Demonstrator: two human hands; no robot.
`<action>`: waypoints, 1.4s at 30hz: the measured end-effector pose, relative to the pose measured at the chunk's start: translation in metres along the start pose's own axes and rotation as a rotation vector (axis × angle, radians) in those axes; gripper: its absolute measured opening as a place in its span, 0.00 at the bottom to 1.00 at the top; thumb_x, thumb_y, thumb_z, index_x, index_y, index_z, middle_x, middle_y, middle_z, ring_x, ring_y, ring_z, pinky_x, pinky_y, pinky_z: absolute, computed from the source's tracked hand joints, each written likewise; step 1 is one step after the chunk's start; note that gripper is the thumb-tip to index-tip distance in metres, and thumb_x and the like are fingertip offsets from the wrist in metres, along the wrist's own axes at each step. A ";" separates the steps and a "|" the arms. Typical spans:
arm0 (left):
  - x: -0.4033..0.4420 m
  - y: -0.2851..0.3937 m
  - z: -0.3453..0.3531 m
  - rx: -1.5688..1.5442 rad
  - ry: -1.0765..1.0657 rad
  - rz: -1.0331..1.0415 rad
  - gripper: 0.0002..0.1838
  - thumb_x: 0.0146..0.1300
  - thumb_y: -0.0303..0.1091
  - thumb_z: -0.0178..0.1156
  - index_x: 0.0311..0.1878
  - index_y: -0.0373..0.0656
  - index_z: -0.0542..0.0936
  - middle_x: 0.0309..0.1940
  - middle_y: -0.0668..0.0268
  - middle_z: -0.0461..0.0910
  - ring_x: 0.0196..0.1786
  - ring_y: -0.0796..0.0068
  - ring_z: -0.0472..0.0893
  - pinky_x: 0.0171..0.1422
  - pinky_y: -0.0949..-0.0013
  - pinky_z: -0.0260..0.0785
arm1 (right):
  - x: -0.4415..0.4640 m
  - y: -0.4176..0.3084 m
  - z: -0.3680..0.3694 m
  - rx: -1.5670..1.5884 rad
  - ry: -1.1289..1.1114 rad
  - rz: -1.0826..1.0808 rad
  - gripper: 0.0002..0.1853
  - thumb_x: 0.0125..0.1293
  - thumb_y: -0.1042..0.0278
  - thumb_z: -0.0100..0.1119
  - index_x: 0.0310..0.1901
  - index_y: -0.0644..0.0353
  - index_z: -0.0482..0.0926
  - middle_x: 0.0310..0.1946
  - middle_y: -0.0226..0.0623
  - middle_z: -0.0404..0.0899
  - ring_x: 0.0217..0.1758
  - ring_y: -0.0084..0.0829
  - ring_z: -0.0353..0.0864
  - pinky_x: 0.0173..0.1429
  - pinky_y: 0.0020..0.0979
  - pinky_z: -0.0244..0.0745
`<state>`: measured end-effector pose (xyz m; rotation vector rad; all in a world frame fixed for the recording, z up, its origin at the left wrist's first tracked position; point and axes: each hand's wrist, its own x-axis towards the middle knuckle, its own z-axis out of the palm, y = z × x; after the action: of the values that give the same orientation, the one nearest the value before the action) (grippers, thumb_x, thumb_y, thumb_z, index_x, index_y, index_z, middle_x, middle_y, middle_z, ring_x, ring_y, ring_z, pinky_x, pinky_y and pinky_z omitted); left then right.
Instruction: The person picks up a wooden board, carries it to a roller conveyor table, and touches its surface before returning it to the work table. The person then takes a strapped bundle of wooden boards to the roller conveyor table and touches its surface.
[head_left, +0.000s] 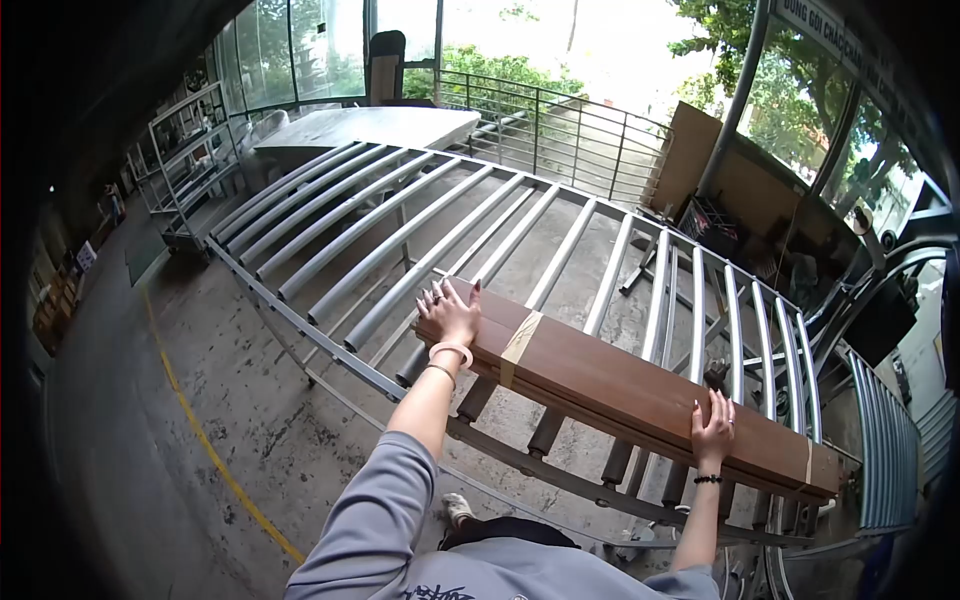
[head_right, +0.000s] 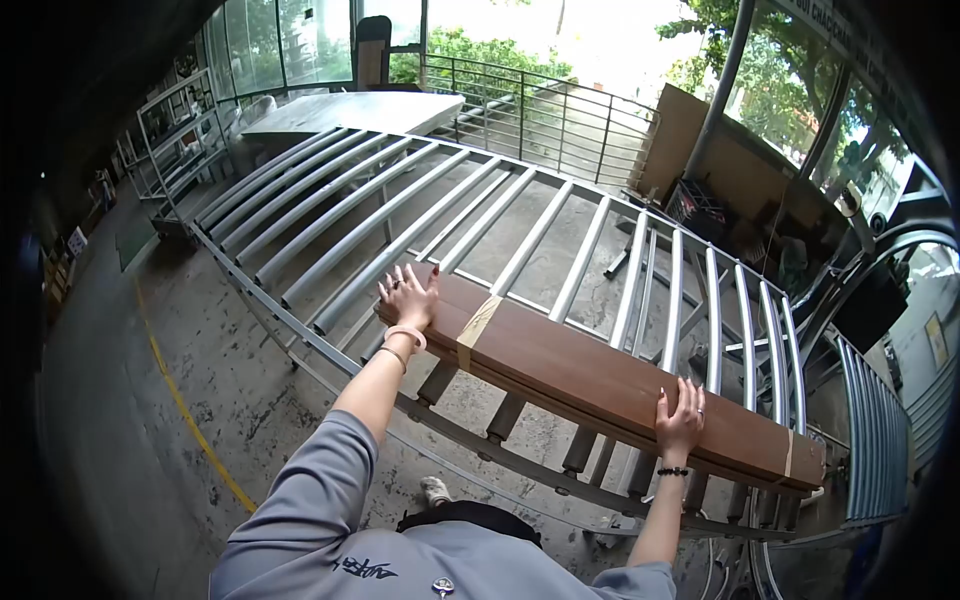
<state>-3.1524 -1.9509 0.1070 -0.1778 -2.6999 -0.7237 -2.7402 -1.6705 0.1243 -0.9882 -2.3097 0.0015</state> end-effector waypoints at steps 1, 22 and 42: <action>0.007 -0.009 -0.002 -0.004 -0.020 -0.013 0.43 0.64 0.68 0.37 0.66 0.37 0.65 0.68 0.50 0.61 0.72 0.51 0.55 0.76 0.50 0.33 | 0.001 -0.010 0.005 0.003 0.008 -0.012 0.22 0.61 0.58 0.55 0.56 0.58 0.75 0.57 0.41 0.74 0.66 0.47 0.65 0.69 0.43 0.60; 0.187 -0.188 -0.029 0.144 -0.104 -0.034 0.42 0.63 0.69 0.38 0.69 0.44 0.60 0.70 0.54 0.58 0.72 0.53 0.56 0.75 0.49 0.36 | 0.008 -0.265 0.077 0.046 0.028 0.002 0.22 0.59 0.59 0.58 0.54 0.58 0.76 0.54 0.41 0.76 0.63 0.45 0.69 0.66 0.42 0.64; 0.369 -0.343 -0.043 0.092 -0.086 0.027 0.44 0.61 0.71 0.37 0.68 0.43 0.63 0.68 0.48 0.60 0.71 0.49 0.58 0.73 0.45 0.39 | 0.018 -0.492 0.153 0.052 0.012 0.067 0.22 0.61 0.57 0.55 0.54 0.57 0.76 0.55 0.40 0.76 0.63 0.42 0.69 0.67 0.40 0.63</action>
<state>-3.5550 -2.2567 0.1132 -0.2269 -2.7999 -0.5948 -3.1537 -1.9774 0.1249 -1.0356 -2.2535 0.0830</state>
